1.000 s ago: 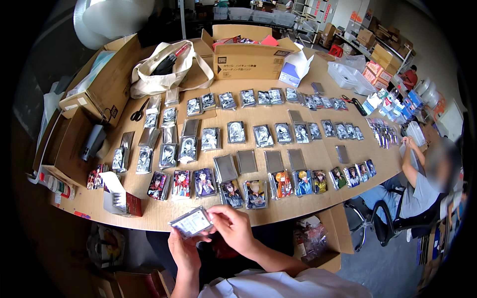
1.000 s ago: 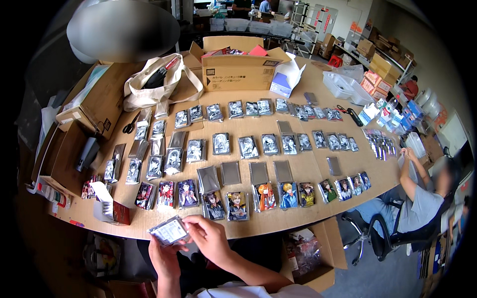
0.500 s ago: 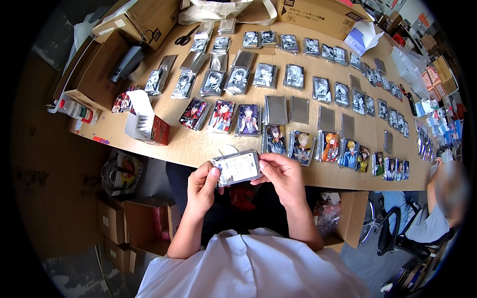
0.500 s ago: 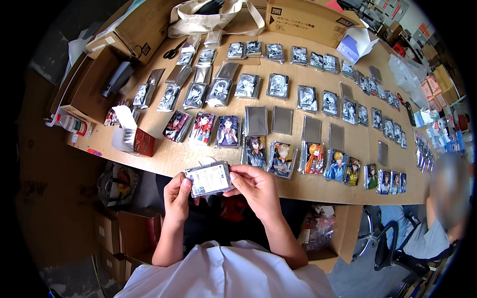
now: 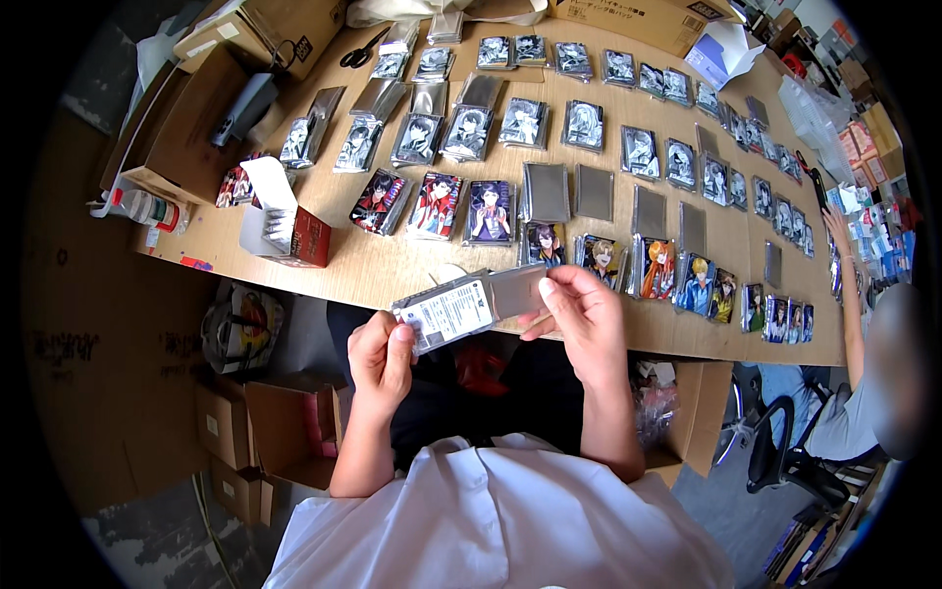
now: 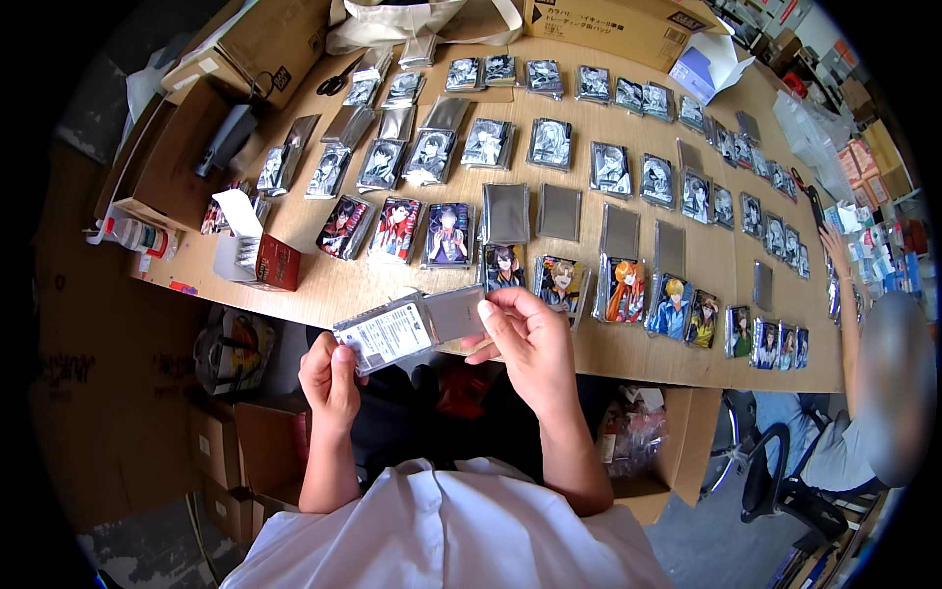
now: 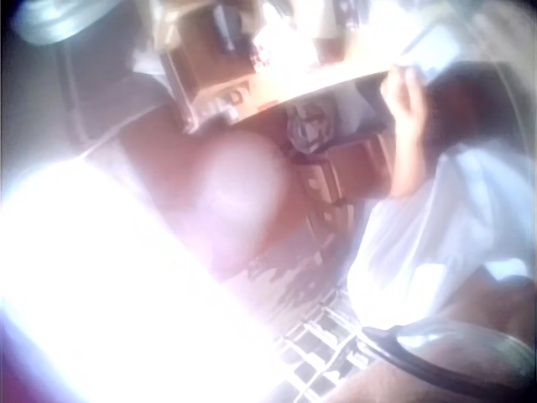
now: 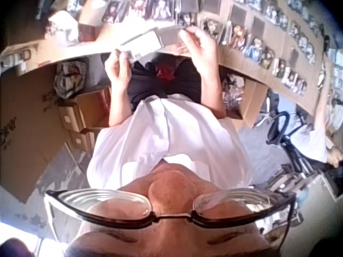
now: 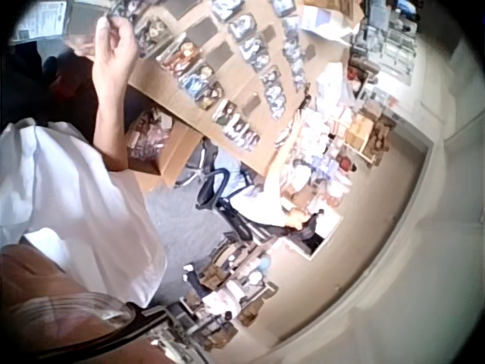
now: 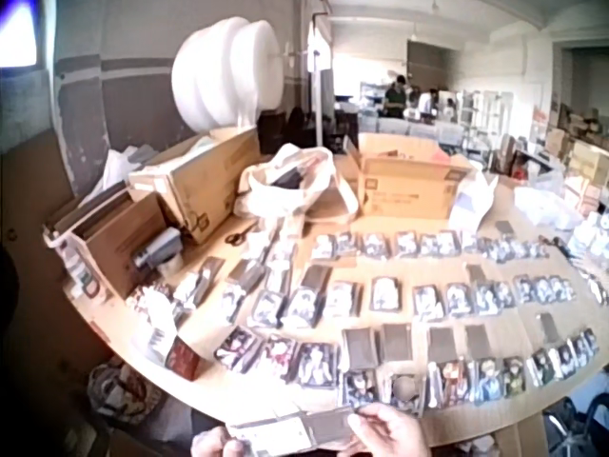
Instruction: The person sits at a table and repeatedly picks up small rectangular boxes, opens them, removes items, and places them into clear plastic sleeves. The person then seals the sleeves and arranges them on the table. Another person works at a separate table in the background.
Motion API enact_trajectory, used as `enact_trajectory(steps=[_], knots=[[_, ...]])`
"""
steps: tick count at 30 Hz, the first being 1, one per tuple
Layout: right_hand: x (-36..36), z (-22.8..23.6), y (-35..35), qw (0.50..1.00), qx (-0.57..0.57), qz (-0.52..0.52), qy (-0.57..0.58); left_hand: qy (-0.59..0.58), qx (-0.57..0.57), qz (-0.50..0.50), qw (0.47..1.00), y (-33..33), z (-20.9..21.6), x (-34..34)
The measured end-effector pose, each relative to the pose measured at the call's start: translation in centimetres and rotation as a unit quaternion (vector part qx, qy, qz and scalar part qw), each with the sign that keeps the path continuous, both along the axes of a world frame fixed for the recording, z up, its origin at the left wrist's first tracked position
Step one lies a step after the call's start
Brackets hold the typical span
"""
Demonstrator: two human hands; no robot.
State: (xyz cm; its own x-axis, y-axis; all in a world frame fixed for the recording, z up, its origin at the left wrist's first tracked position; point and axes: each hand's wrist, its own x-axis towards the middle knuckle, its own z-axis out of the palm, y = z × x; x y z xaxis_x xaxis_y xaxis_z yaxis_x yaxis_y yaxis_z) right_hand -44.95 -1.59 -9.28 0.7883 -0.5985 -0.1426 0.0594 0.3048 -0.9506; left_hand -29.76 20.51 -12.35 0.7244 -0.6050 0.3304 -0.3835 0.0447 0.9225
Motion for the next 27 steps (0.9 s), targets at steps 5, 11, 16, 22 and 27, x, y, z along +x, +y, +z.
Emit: enact_trajectory(steps=[5,11,16,22,27], knots=[[-0.9,1.5,3.1,0.978,-0.165,-0.090,-0.094,0.031,-0.049,-0.003,0.998,-0.7,-0.6,0.5],[-0.7,2.1,5.2,0.870,-0.448,-0.033,-0.202,0.325,-0.242,-0.123,0.906,-3.9,0.5,-1.5],[-0.8,1.5,6.4,0.870,-0.446,-0.005,-0.208,0.483,-0.339,-0.157,0.792,-4.7,-0.1,-1.8],[-0.8,1.3,6.9,0.877,-0.429,0.013,-0.214,0.521,-0.365,-0.131,0.761,-5.6,0.4,-1.7],[-0.5,0.9,7.8,0.879,-0.435,0.012,-0.195,0.569,-0.383,-0.118,0.717,-6.0,0.0,-1.4]])
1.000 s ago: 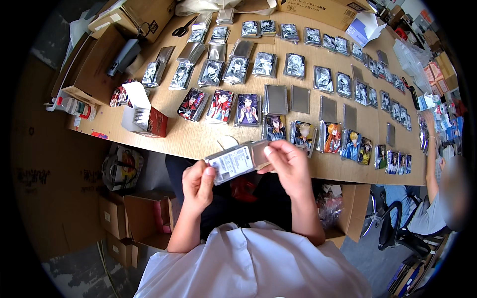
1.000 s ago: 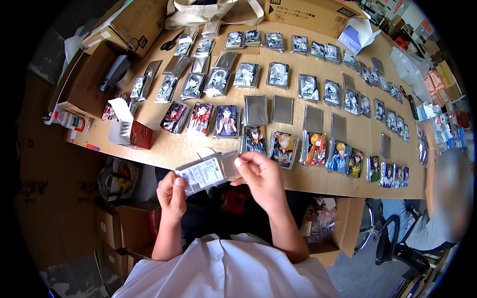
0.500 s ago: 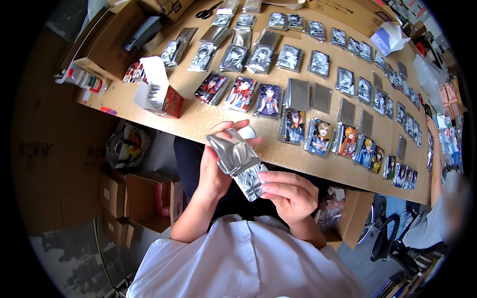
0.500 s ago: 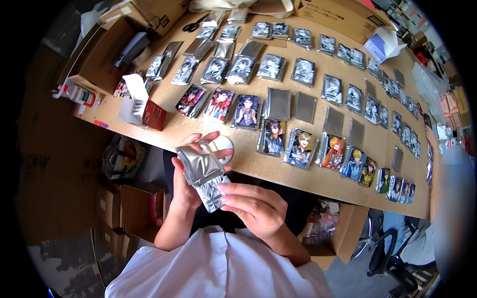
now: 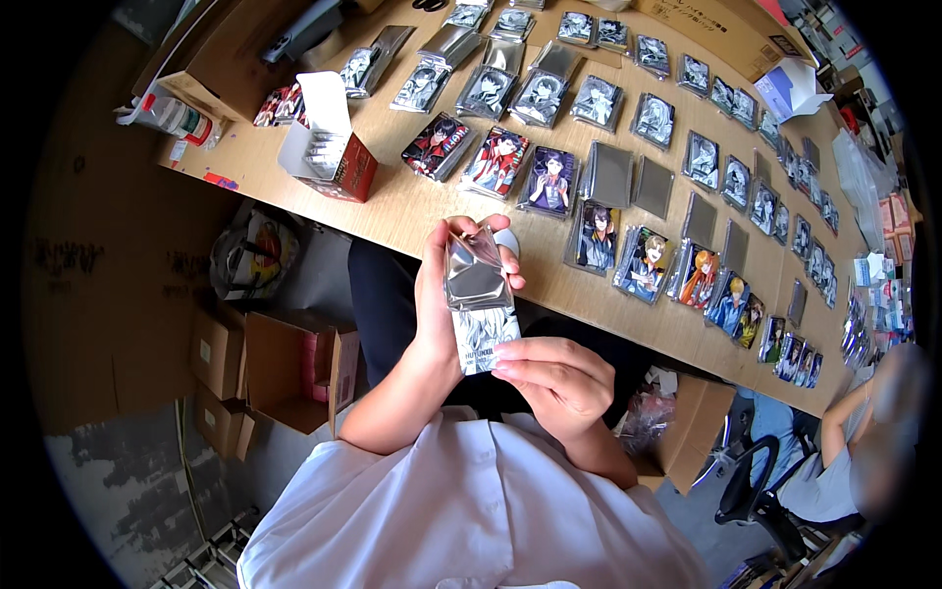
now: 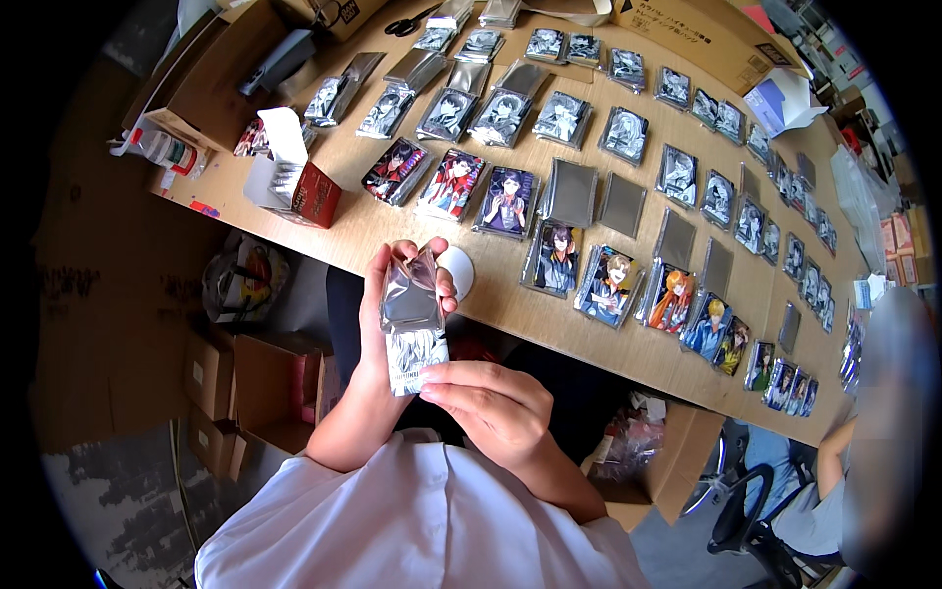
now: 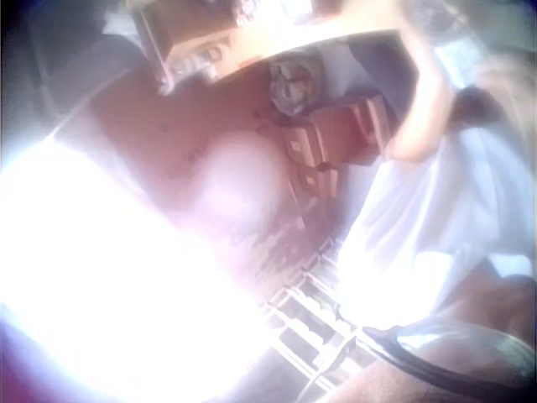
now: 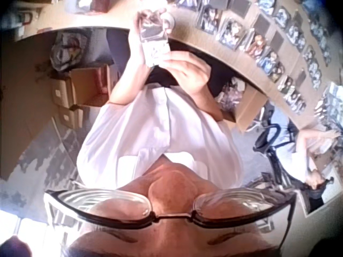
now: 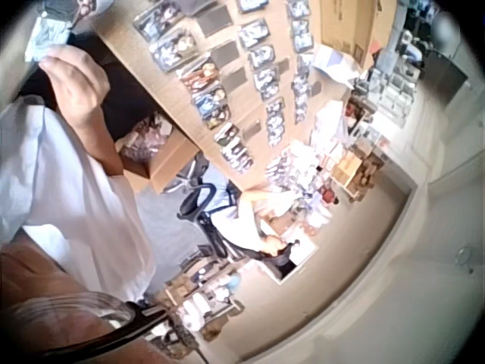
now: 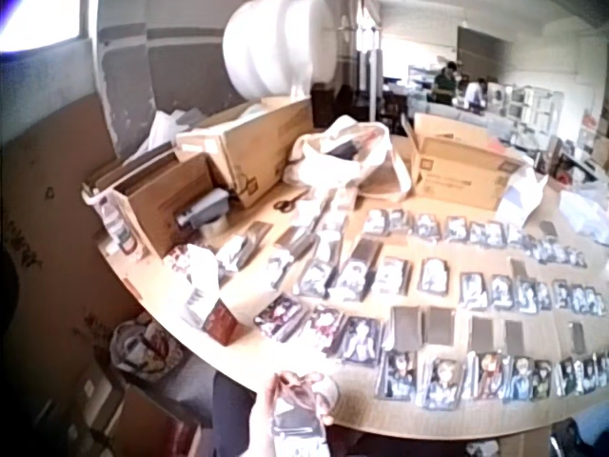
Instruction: The person sits at a table and repeatedly picks up small rectangular boxes, opens them, removes items, and places them into clear plastic sleeves. The person then seals the sleeves and arranges them on the table. Another person works at a separate table in the background.
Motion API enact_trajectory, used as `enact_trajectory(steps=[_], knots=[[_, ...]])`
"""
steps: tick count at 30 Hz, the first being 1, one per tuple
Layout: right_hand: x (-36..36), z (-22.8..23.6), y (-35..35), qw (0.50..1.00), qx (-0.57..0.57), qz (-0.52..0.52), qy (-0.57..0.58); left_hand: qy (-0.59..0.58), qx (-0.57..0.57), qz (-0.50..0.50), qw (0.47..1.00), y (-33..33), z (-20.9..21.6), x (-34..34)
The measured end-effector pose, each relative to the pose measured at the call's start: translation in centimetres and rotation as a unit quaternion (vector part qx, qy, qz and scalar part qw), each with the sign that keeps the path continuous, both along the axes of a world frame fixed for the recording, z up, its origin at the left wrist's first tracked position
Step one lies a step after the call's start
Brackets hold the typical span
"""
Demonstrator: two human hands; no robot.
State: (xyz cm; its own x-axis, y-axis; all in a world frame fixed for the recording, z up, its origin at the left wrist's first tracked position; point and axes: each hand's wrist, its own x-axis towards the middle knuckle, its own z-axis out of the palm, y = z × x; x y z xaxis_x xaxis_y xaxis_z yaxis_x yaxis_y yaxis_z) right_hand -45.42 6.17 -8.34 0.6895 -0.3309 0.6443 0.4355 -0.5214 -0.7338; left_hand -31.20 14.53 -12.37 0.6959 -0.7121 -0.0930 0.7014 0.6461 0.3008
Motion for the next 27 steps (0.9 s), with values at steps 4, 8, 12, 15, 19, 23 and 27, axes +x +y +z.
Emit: enact_trajectory(steps=[4,8,12,15,19,23,27], knots=[[0.1,0.1,0.2,1.000,0.010,0.005,-0.001,-0.007,0.024,0.002,1.000,0.0,0.6,0.3],[0.1,-0.9,0.1,0.999,0.033,0.021,-0.025,0.029,0.086,0.003,0.996,0.0,1.5,0.3],[-0.2,-1.8,0.8,0.998,0.037,-0.009,-0.049,0.050,0.062,0.002,0.997,0.0,1.6,0.1],[-0.3,-2.4,0.9,0.996,0.057,-0.017,-0.060,0.009,0.048,-0.014,0.999,-0.1,1.9,0.3],[-0.4,-2.6,0.8,0.993,0.107,0.015,-0.050,-0.019,0.049,-0.015,0.999,-0.3,2.8,0.6],[-0.5,-2.2,0.7,0.993,0.113,0.025,-0.039,-0.041,0.037,-0.018,0.998,-0.4,3.3,1.0],[-0.3,-2.1,0.8,0.994,0.100,0.022,-0.037,-0.056,0.029,-0.011,0.998,-0.7,3.6,1.0]])
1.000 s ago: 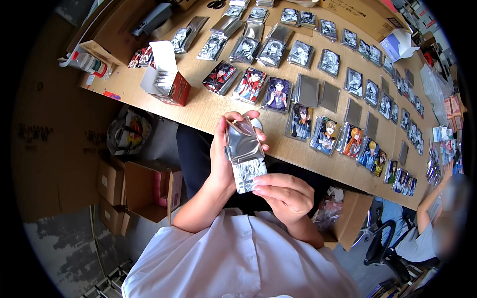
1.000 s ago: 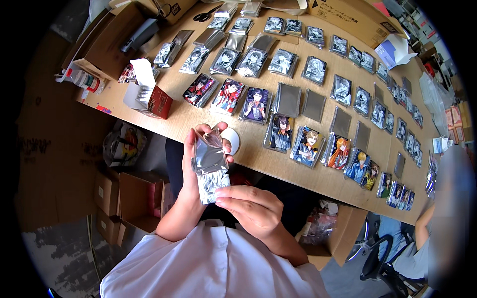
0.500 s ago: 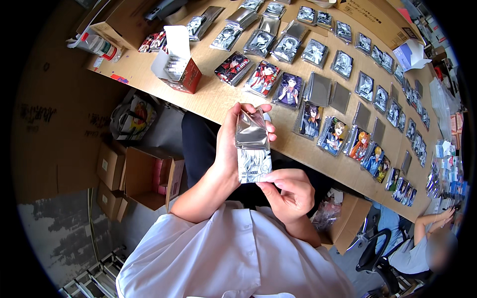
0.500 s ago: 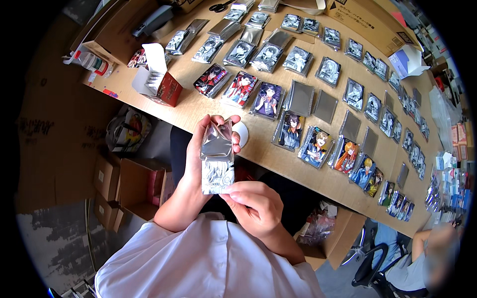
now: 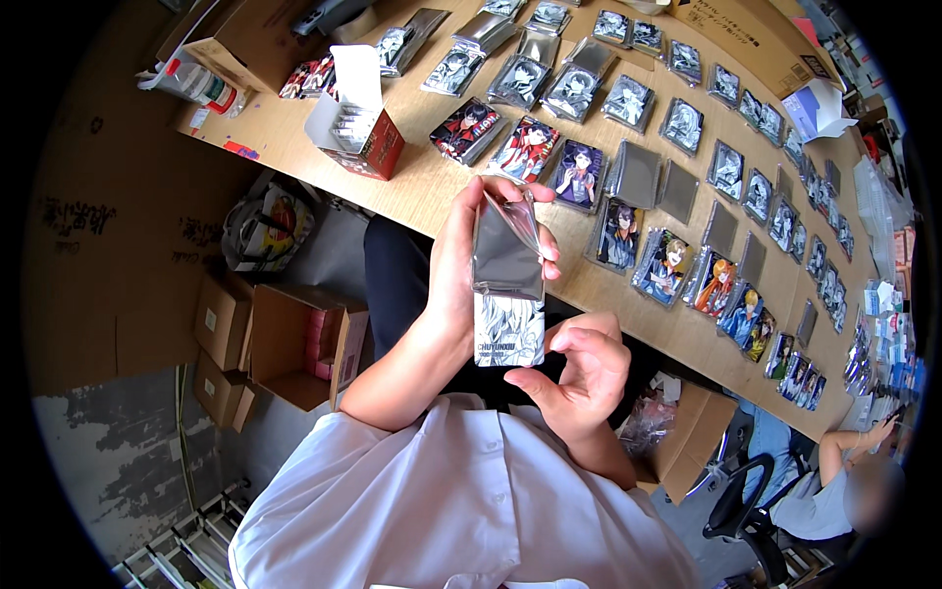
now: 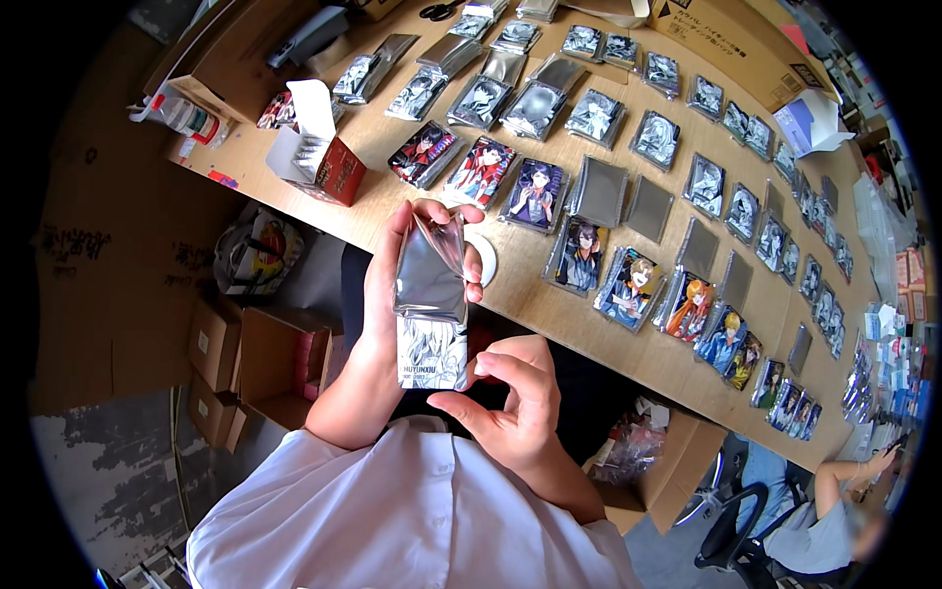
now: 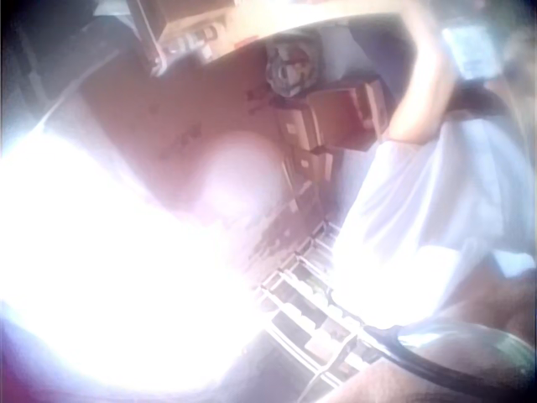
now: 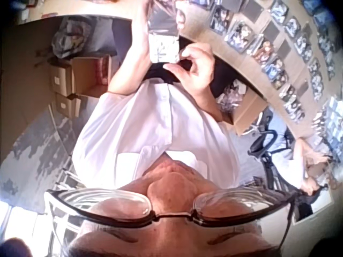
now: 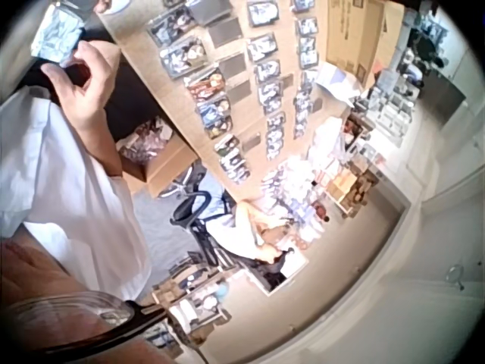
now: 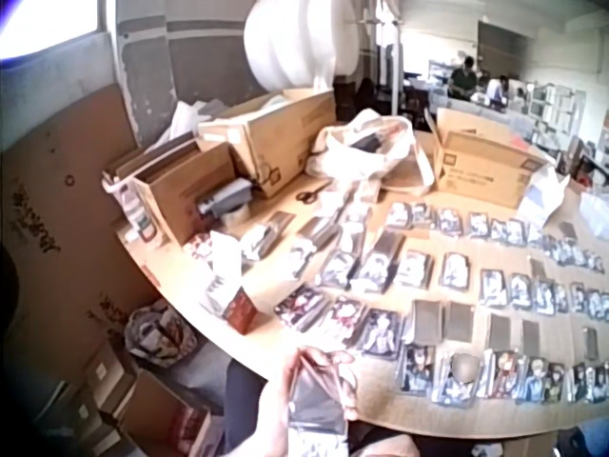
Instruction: The person sits at a table and repeatedly picks up small rectangular boxes, opens them, removes items, and places them into clear plastic sleeves. The person then seals the sleeves and arranges them on the table. Another person works at a separate table in the background.
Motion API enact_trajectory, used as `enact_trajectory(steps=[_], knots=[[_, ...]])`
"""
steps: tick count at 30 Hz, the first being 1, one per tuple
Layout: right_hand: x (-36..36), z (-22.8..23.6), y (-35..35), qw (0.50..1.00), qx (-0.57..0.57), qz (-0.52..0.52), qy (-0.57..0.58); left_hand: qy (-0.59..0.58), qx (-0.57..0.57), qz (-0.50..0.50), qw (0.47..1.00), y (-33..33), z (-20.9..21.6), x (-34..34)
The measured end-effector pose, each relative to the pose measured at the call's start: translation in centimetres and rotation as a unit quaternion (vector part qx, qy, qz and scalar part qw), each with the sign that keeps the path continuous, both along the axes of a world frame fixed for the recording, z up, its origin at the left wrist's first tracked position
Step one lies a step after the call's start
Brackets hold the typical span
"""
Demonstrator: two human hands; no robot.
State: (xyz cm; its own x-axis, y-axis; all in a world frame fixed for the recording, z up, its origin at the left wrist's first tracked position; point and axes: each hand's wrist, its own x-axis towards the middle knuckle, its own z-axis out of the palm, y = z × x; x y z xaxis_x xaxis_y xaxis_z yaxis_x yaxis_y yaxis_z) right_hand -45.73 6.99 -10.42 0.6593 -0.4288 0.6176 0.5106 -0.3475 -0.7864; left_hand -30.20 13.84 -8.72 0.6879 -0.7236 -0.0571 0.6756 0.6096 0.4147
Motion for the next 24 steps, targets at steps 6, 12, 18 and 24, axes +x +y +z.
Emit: enact_trajectory(steps=[6,12,18,24], knots=[[0.1,-0.2,-0.1,1.000,-0.008,-0.015,0.001,0.001,0.002,0.008,1.000,-0.3,0.1,0.0],[0.1,-0.8,0.0,1.000,0.020,-0.003,-0.007,0.002,-0.005,0.008,1.000,-0.5,0.2,0.1],[-0.7,-1.5,-0.1,0.998,0.055,0.027,0.027,-0.008,0.019,0.023,1.000,-0.7,0.0,0.1],[-1.0,-0.4,0.1,0.970,0.211,0.096,0.078,-0.007,0.025,0.019,0.999,-1.0,-0.4,-0.1]])
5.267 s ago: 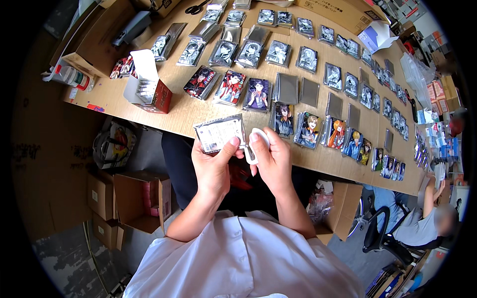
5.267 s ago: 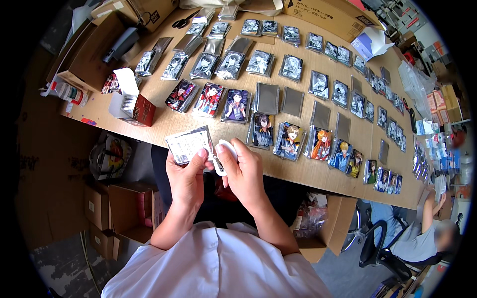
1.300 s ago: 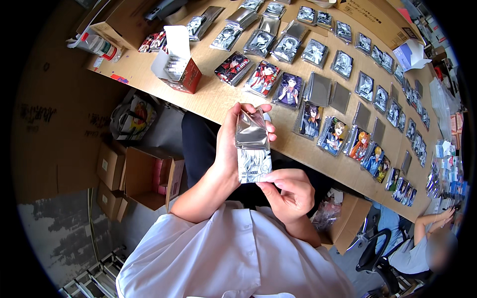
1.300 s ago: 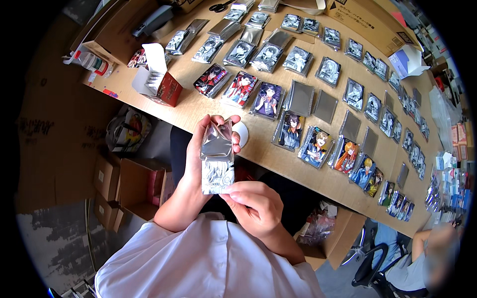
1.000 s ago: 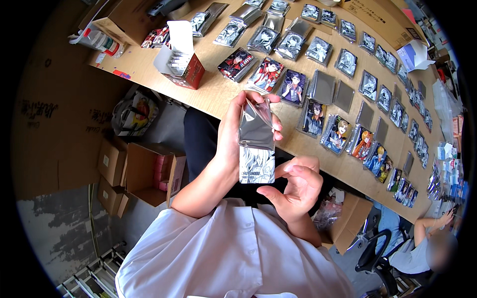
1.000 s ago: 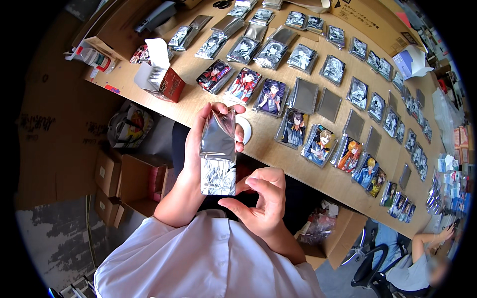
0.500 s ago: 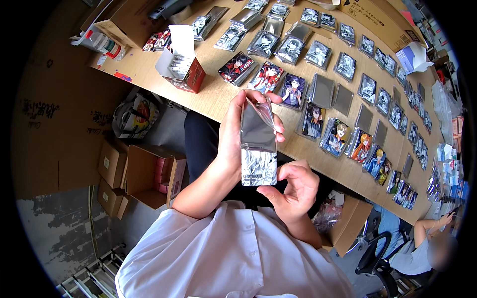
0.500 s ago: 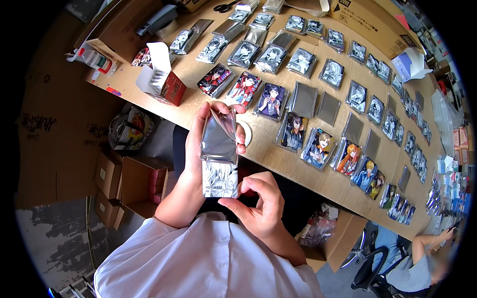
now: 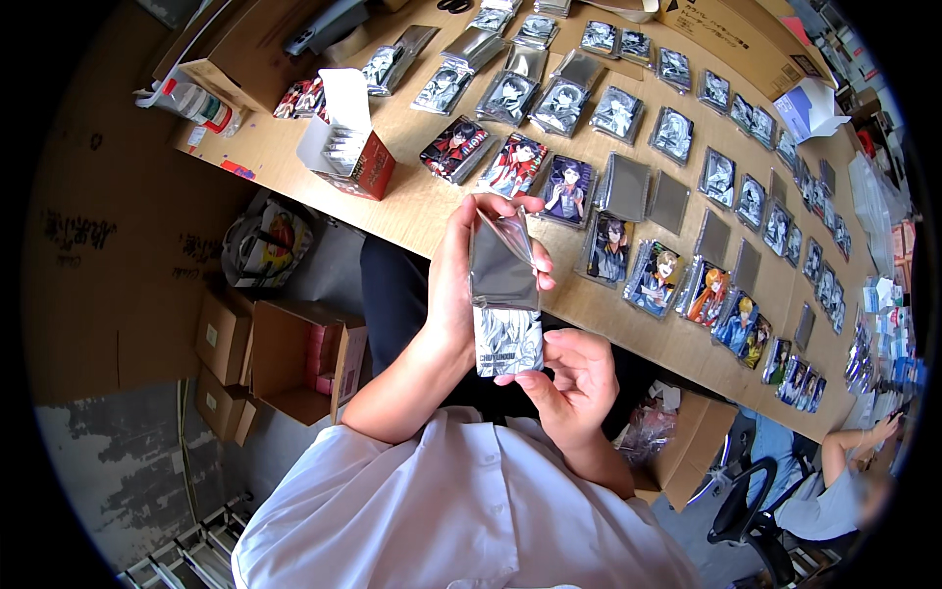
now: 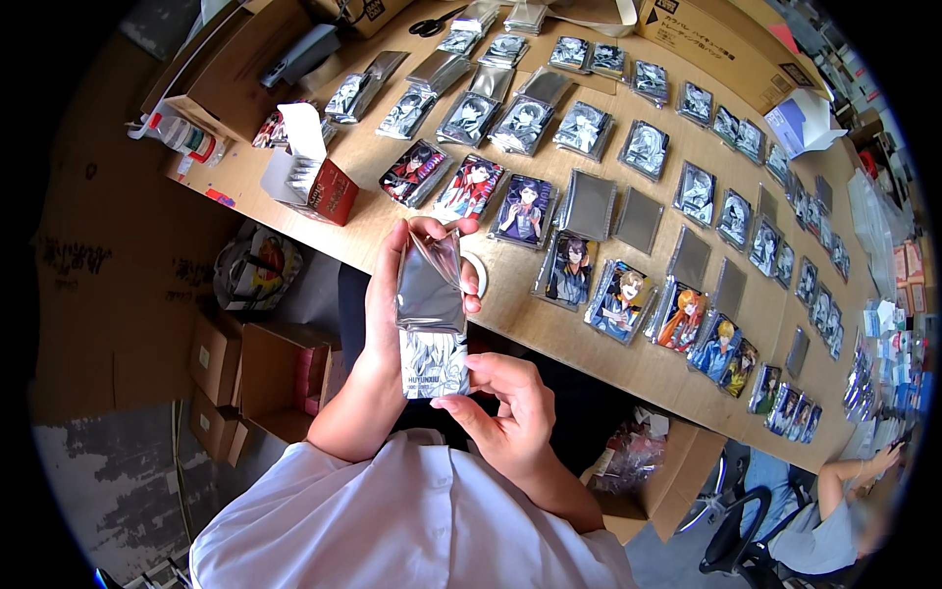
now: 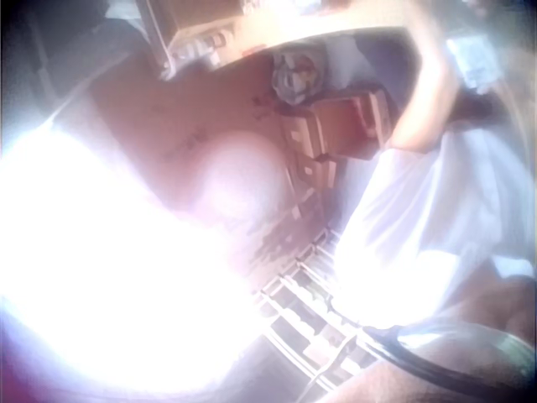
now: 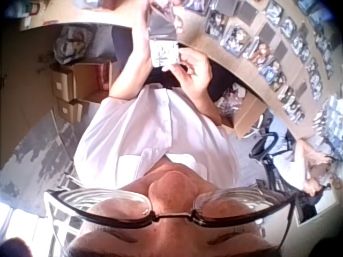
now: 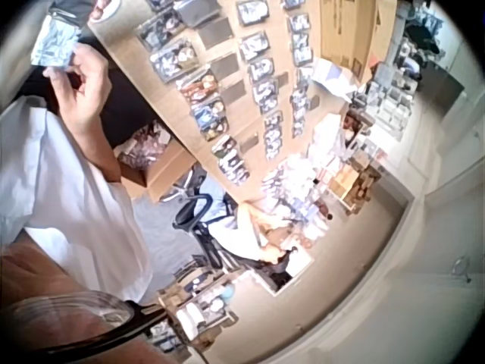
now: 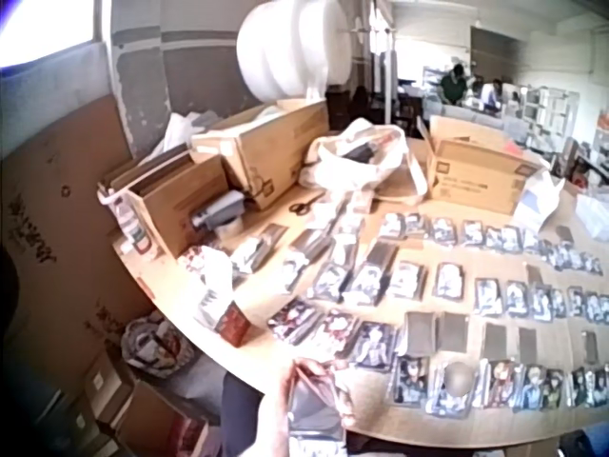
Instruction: The person sits at a table and repeatedly picks up small rectangular boxes, opens them, removes items, and places them into clear plastic sleeves. The person then seals the sleeves and arranges them on the table. Another person works at a separate table in the background.
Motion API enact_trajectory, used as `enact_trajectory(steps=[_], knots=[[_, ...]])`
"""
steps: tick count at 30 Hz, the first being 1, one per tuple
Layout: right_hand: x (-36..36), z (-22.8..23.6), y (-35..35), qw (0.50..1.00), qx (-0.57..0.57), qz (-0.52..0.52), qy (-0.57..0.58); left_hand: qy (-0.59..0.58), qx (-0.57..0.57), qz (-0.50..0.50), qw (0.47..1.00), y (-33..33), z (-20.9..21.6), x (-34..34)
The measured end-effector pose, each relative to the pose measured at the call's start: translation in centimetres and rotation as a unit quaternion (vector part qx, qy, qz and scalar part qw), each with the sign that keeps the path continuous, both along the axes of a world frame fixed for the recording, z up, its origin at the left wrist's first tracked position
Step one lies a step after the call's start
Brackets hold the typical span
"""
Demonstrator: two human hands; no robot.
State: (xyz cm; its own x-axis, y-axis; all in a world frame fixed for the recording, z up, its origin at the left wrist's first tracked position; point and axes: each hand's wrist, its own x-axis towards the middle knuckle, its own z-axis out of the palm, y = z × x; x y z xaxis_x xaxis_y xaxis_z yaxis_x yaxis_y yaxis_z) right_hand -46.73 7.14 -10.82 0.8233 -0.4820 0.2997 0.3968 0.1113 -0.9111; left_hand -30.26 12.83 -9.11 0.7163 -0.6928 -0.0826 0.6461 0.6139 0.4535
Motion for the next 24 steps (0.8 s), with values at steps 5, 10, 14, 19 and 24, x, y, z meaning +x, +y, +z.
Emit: enact_trajectory(steps=[5,10,14,19,24], knots=[[0.0,0.7,-0.2,0.998,0.057,0.033,-0.003,-0.001,-0.005,-0.013,1.000,0.0,-0.5,0.0],[-0.1,0.7,-0.3,0.996,0.071,0.047,0.004,0.002,-0.025,-0.038,0.999,-0.2,-0.8,-0.2],[0.2,0.5,-0.7,0.997,0.057,0.045,-0.007,0.016,-0.027,-0.050,0.998,-0.6,-0.3,-0.9],[0.0,0.6,-1.3,0.995,0.090,0.049,0.001,0.019,-0.058,-0.063,0.996,-0.6,-1.1,-1.1],[-0.1,1.1,-1.8,0.989,0.131,0.063,0.024,0.003,-0.039,-0.003,0.999,-1.3,-0.9,-1.0]])
